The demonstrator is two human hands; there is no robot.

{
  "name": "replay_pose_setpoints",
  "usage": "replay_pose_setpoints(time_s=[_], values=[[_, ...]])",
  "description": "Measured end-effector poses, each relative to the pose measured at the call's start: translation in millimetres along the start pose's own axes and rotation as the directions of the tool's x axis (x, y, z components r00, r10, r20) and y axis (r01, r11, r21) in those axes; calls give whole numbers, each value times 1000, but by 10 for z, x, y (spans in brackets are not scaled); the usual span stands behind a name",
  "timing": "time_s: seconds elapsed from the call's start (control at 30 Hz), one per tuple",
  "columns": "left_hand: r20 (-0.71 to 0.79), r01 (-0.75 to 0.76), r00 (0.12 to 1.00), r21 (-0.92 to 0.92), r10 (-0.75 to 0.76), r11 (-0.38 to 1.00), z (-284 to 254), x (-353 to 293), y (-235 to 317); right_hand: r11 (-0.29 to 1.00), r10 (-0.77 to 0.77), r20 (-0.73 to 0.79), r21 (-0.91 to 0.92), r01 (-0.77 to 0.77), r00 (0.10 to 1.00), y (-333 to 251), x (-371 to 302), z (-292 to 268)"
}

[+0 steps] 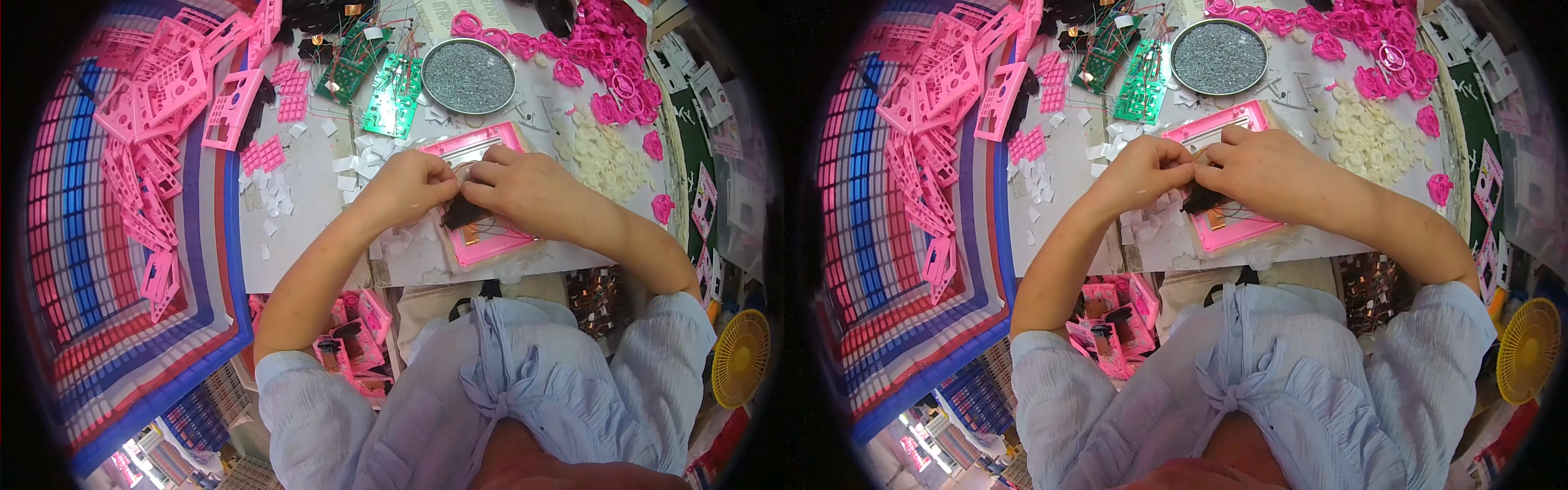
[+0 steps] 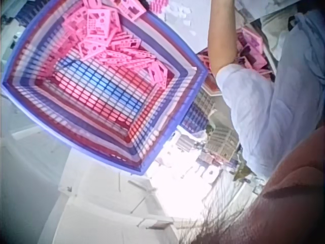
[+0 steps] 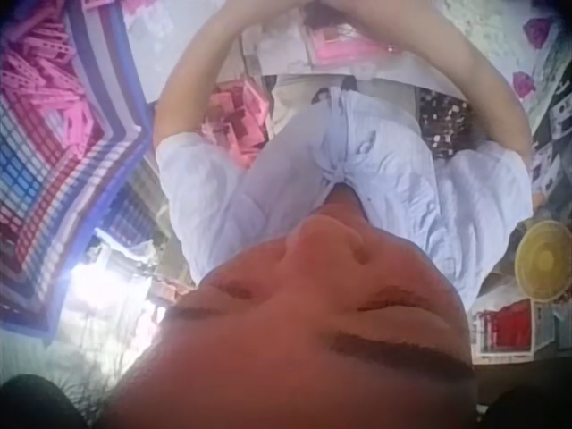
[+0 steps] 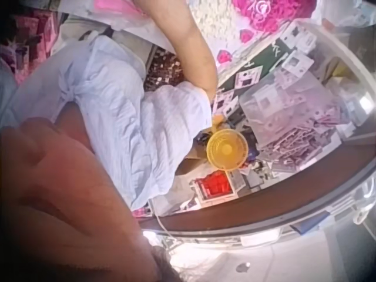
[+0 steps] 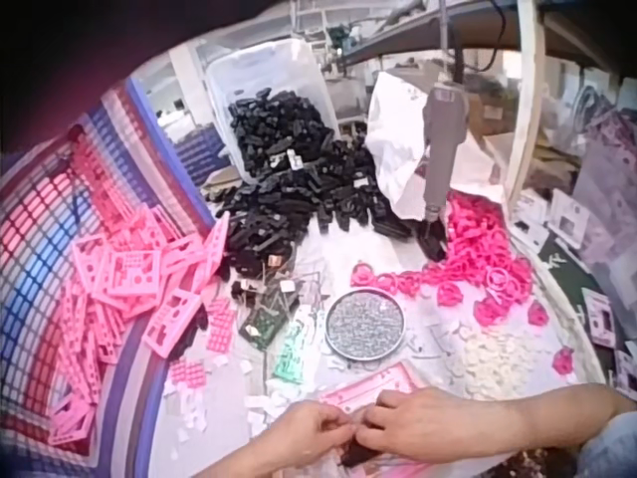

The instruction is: Assembling a toy cash register using a glue gun and plastic components.

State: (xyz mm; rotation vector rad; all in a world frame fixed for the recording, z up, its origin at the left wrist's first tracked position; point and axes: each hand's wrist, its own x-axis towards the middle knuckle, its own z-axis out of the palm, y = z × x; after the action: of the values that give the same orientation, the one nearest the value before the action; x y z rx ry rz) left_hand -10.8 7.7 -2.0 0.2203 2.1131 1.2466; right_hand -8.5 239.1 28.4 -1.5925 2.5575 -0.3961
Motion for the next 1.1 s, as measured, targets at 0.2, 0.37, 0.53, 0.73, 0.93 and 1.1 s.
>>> replay_pose_setpoints(time_s=[0.2, 0.37, 0.53, 0.73, 0.93, 1.1], values=[[61, 28, 998, -97, -22, 995, -40, 44, -23, 999, -46, -58, -17, 45, 997, 44, -30, 63], [52, 70, 996, 40, -72, 997, -26, 1, 89, 999, -39, -38, -3, 39, 999, 7, -8, 67], [-30, -156, 985, 238, 168, 959, 25, -46, 100, 996, 32, -35, -88, -35, 999, -178, 6, 61], [-19, -204, 975, 293, 219, 934, 5, 25, 123, 988, 67, -108, -131, -81, 992, -184, -52, 135], [107, -300, 954, 272, 281, 914, -125, 185, 73, 989, 95, -104, -99, -105, 990, -114, -53, 109], [186, -208, 966, 136, 181, 969, -181, 217, 127, 995, 87, -158, -39, -94, 984, -27, -97, 143]])
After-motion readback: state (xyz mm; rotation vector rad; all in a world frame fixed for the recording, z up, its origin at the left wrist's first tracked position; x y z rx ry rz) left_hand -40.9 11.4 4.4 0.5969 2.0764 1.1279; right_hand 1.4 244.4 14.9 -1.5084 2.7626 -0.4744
